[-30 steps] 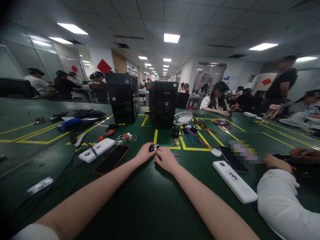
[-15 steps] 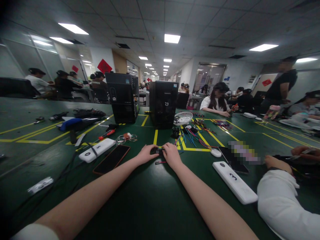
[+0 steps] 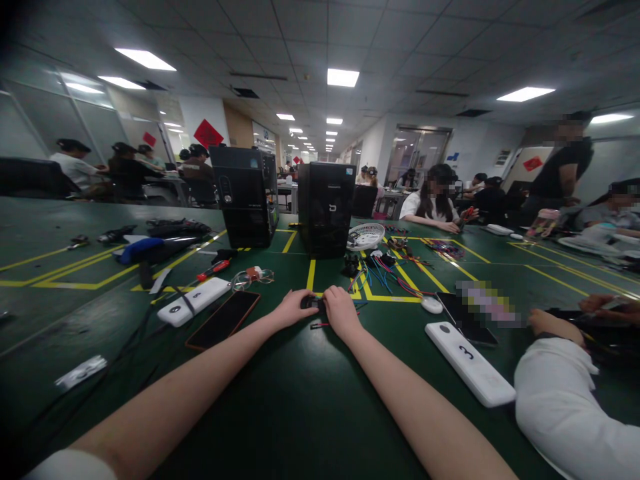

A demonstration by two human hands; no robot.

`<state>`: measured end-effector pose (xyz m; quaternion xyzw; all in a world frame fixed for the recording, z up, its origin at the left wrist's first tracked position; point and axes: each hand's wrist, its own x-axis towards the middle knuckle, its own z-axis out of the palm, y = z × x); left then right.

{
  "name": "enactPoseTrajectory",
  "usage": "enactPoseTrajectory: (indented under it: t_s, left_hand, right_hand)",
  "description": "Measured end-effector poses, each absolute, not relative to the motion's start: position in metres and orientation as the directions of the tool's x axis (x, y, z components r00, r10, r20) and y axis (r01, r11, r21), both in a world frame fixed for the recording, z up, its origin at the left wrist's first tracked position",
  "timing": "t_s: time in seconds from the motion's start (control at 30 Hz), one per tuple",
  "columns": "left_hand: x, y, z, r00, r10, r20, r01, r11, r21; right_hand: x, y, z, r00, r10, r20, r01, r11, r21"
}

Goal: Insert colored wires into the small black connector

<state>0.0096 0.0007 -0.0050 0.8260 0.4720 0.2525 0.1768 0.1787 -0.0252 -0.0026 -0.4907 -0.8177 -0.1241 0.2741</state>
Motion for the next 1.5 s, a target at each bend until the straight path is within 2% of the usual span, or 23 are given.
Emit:
enactPoseTrajectory:
  t_s: [0.3, 0.4, 0.57, 0.63, 0.87, 1.0, 1.23, 1.5]
  left_hand:
    - [0.01, -0.001, -0.005, 0.417, 0.876, 0.243, 0.699, -0.48, 0.531]
    - [0.011, -0.002, -0.006, 0.395, 0.878, 0.272, 0.7, -0.479, 0.53]
    - [0.009, 0.0, -0.008, 0.334, 0.88, 0.338, 0.682, -0.474, 0.558]
    - [0.009, 0.001, -0.008, 0.326, 0.884, 0.336, 0.678, -0.466, 0.568]
    - [0.011, -0.007, -0.003, 0.46, 0.768, 0.447, 0.511, -0.64, 0.574]
    - [0.013, -0.012, 0.0, 0.52, 0.713, 0.471, 0.455, -0.697, 0.554]
    - [0.013, -0.013, 0.0, 0.546, 0.658, 0.519, 0.414, -0.75, 0.516]
    - [0.014, -0.014, 0.001, 0.562, 0.654, 0.506, 0.452, -0.755, 0.474]
  right_hand:
    - [0.189, -0.022, 0.0, -0.218, 0.71, 0.67, 0.84, 0.486, -0.242]
    - [0.186, -0.027, 0.002, -0.288, 0.712, 0.641, 0.816, 0.532, -0.224]
    - [0.172, -0.043, 0.008, -0.54, 0.668, 0.513, 0.717, 0.684, -0.136]
    - [0.168, -0.047, 0.01, -0.587, 0.65, 0.483, 0.689, 0.714, -0.123]
    - [0.171, -0.043, 0.009, -0.402, 0.688, 0.604, 0.767, 0.613, -0.187]
    - [0.173, -0.039, 0.005, -0.369, 0.699, 0.613, 0.78, 0.591, -0.204]
    - [0.173, -0.037, 0.003, -0.328, 0.724, 0.606, 0.823, 0.535, -0.193]
    - [0.171, -0.037, 0.002, -0.307, 0.739, 0.6, 0.851, 0.495, -0.173]
